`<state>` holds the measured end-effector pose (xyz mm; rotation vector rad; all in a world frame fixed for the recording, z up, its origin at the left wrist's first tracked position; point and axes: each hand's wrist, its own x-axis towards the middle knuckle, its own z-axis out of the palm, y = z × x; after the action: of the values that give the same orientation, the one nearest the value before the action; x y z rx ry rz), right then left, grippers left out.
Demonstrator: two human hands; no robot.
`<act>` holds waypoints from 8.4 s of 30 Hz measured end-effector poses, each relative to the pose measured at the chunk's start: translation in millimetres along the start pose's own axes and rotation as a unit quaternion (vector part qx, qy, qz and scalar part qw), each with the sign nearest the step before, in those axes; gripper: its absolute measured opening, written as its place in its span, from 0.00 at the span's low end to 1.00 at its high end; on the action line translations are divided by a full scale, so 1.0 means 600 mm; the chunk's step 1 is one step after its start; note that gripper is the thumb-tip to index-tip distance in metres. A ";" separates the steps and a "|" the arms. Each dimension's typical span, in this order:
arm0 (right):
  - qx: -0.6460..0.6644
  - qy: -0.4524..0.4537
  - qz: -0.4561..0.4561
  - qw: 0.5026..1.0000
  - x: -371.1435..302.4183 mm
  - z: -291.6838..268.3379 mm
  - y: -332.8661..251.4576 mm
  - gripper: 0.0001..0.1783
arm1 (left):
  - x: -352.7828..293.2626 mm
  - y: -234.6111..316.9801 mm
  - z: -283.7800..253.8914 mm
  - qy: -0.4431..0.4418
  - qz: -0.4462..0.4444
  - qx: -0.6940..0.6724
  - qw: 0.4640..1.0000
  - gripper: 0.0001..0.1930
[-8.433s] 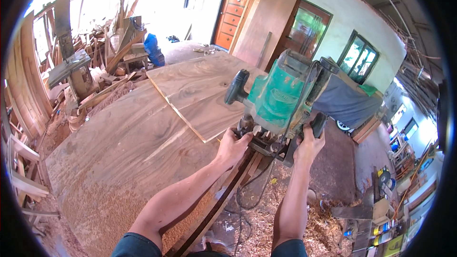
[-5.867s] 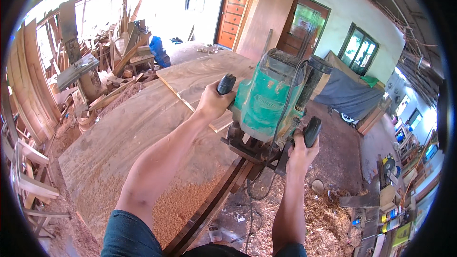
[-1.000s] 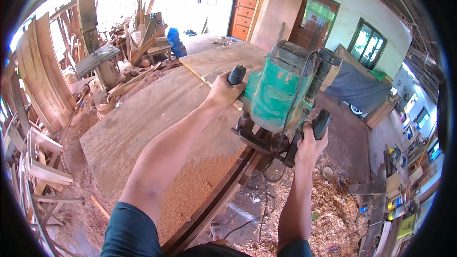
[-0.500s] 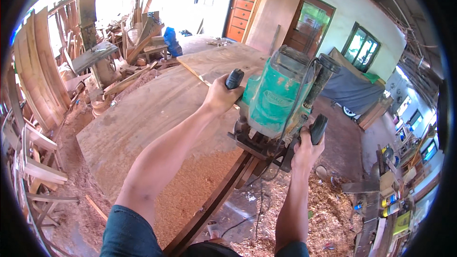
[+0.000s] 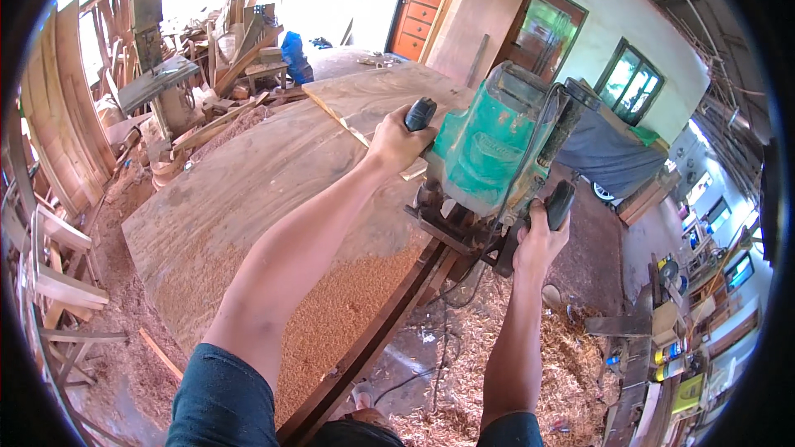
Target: The person operates a plunge router to cut along a guided line on a large slab of wood, using both hands to steer the tool and making localized adjustments to the depth and position as they progress.
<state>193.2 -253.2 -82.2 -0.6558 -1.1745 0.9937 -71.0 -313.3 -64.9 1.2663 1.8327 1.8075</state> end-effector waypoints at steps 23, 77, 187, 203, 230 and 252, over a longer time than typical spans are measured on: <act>-0.023 -0.008 0.005 1.000 0.044 0.004 0.017 0.13 | -0.161 -0.073 0.032 -0.113 -0.265 -0.171 0.942 0.31; -0.033 0.015 0.048 0.998 -0.074 -0.006 -0.063 0.12 | -0.272 -0.031 0.039 0.009 -0.193 -0.157 0.969 0.28; -0.022 -0.004 0.041 0.999 -0.263 -0.033 -0.151 0.17 | -0.273 0.033 -0.127 0.069 0.037 -0.164 0.983 0.16; -0.029 -0.002 0.043 0.999 -0.240 -0.033 -0.133 0.15 | -0.239 0.029 -0.122 0.040 -0.011 -0.156 0.987 0.16; -0.019 -0.001 0.023 1.000 -0.154 -0.023 -0.073 0.16 | -0.162 0.005 -0.072 0.023 0.002 -0.181 0.983 0.18; 0.009 -0.003 0.051 0.999 -0.054 -0.008 -0.021 0.17 | -0.050 -0.031 -0.003 0.060 -0.017 -0.108 0.992 0.23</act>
<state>199.3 -287.7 -87.1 -0.7060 -1.1451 1.0916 -62.3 -333.2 -92.7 1.0617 1.6511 2.0395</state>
